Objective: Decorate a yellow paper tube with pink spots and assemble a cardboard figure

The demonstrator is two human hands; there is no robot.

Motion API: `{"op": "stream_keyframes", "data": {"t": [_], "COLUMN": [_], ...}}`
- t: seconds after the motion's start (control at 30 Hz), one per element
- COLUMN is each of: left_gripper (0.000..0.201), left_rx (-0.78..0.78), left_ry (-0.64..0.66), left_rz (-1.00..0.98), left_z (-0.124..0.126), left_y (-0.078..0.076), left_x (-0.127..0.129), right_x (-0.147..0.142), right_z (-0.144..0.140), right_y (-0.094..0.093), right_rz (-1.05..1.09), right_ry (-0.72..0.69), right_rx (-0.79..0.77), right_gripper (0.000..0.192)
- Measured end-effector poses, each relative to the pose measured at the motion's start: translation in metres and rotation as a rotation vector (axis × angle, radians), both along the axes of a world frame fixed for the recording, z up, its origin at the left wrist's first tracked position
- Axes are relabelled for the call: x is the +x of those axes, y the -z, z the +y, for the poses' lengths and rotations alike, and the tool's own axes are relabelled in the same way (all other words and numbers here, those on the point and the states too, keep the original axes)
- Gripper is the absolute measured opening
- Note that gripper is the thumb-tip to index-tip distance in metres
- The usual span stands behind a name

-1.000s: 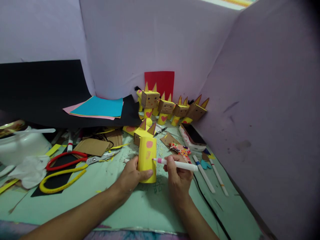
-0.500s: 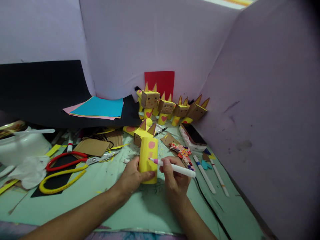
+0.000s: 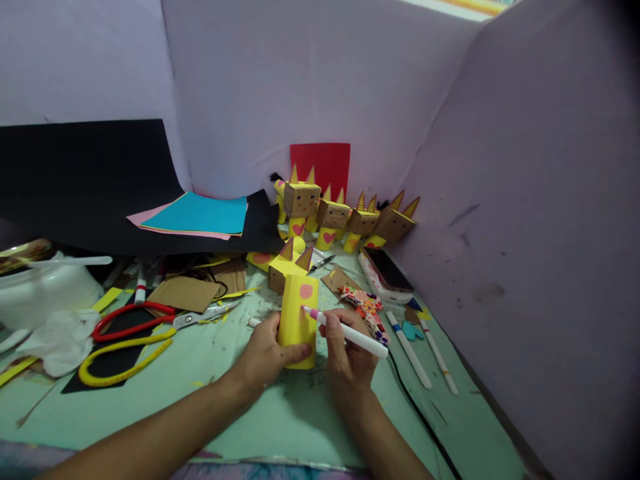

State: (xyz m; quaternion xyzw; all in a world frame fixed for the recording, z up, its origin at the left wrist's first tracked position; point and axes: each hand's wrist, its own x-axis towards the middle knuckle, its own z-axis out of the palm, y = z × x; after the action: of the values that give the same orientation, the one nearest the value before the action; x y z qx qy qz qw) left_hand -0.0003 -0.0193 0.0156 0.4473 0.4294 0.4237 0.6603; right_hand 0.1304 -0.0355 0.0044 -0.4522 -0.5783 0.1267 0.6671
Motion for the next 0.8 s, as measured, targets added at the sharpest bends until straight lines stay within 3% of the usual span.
{"op": "stream_keyframes", "data": {"t": [0.8], "left_gripper": [0.063], "left_rx": [-0.032], "left_ry": [-0.006], "left_rz": [-0.025], "left_z": [0.0004], "left_y": [-0.002], "left_x": [-0.0003], "right_x": [-0.0011], "right_z": [-0.0068], "right_y": [-0.0034], "right_rz": [0.01], "right_ry": [-0.019], "right_rx": [-0.124], "right_gripper": [0.027]}}
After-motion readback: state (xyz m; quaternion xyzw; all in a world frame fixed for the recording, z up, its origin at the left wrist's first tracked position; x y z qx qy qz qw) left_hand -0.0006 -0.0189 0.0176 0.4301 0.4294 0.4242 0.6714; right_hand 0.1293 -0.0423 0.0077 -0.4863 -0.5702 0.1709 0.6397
